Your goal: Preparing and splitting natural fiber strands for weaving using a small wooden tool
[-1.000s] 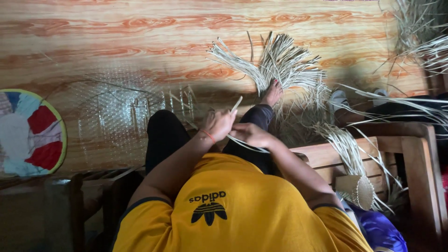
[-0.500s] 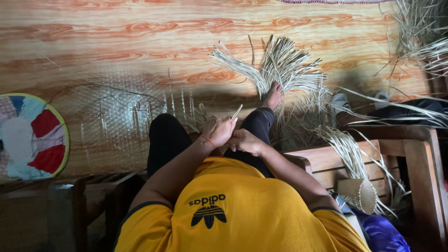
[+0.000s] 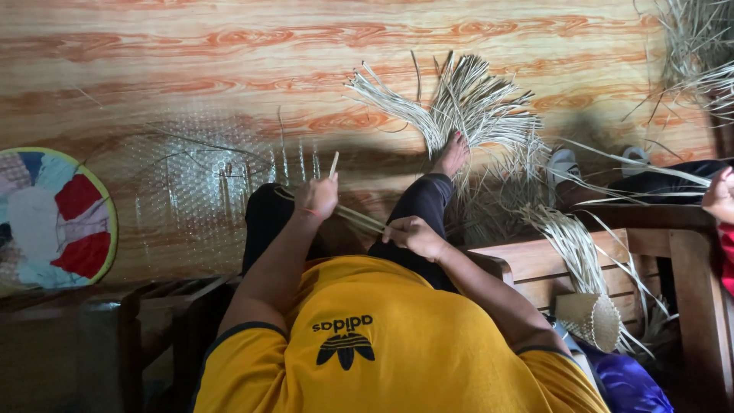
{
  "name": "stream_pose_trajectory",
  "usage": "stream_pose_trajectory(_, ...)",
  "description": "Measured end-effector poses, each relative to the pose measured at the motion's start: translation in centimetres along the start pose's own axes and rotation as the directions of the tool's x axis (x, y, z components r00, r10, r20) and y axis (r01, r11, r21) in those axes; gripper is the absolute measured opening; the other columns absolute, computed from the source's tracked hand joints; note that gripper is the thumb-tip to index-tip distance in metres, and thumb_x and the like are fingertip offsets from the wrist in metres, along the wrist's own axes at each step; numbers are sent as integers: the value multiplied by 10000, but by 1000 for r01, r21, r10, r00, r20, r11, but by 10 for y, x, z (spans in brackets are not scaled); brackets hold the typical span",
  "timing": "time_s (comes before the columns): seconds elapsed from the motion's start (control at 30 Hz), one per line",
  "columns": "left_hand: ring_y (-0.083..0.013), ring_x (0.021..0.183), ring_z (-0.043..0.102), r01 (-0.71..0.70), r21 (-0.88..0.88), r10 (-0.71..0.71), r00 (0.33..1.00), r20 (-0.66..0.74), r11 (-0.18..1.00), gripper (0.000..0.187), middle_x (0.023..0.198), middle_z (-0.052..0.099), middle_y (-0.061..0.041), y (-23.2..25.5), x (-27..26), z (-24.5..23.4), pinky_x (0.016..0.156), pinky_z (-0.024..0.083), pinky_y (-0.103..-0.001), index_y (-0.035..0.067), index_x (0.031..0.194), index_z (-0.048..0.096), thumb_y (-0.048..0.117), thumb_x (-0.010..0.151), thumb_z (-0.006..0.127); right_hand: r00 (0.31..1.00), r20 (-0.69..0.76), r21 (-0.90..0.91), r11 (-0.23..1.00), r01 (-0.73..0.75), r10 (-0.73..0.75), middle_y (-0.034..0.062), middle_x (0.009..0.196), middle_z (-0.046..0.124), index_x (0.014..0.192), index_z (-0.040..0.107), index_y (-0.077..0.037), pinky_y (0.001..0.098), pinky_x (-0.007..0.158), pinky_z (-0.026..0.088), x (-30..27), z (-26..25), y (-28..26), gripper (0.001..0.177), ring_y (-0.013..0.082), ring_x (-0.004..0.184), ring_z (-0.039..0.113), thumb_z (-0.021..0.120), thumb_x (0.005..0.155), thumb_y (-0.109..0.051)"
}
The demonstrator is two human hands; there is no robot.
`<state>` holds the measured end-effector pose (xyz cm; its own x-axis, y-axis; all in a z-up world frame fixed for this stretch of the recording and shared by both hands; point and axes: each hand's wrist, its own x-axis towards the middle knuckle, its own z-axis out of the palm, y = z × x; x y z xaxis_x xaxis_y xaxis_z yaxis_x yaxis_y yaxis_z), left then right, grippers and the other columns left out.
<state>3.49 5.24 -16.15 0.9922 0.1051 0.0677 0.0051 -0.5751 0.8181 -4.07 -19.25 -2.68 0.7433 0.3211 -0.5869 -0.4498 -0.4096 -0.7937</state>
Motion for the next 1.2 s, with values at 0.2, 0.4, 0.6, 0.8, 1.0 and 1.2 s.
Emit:
stream_pose_trajectory(0.2,-274,733,777,326,331,-326,944,-56,885,543,672,745,-152,-6,17,-5,616,574,-392,87,722,805,547,960,641,1000,-3,-33,999,4,-4,6,527,483,830,799,-58,239,562,425,-9,-11,-1,252,106,540,437,675,972,-224)
stream_pose_trajectory(0.4,-331,953,770,30,693,-406,828,386,720,605,904,786,-131,56,27,-104,785,601,-489,229,975,783,615,994,317,998,32,-37,997,61,-60,98,581,561,854,800,-46,281,583,477,-37,-57,4,250,143,571,484,625,983,-169)
stream_pose_trajectory(0.6,-369,1129,722,327,641,-557,809,190,694,745,1102,786,-165,-18,28,-105,1025,533,-477,132,1133,774,594,1057,195,991,134,70,997,15,-24,-42,528,417,879,795,12,180,516,310,-56,-105,40,261,29,501,353,558,977,-34)
stream_pose_trajectory(0.8,-416,1004,759,227,736,-468,873,136,638,719,995,791,-227,-55,19,-117,927,565,-510,58,1122,745,556,1100,227,999,22,-211,976,52,-48,90,606,636,849,848,-100,297,598,495,-36,-147,126,158,146,603,574,732,927,-173)
stream_pose_trajectory(1.0,-405,769,771,169,773,-253,967,-12,611,612,770,761,-172,-90,0,-97,750,587,-480,87,854,699,492,1108,318,983,-137,-350,934,64,-119,179,838,762,978,824,-76,431,786,566,-33,-160,127,194,244,803,715,756,925,-250)
stream_pose_trajectory(1.2,-400,867,777,151,748,-323,942,89,646,567,846,783,-157,-84,0,-92,813,575,-510,66,900,731,427,1085,335,980,-150,-569,822,20,-127,209,870,759,936,784,-59,488,800,563,-20,-161,145,236,415,873,717,666,981,-259)
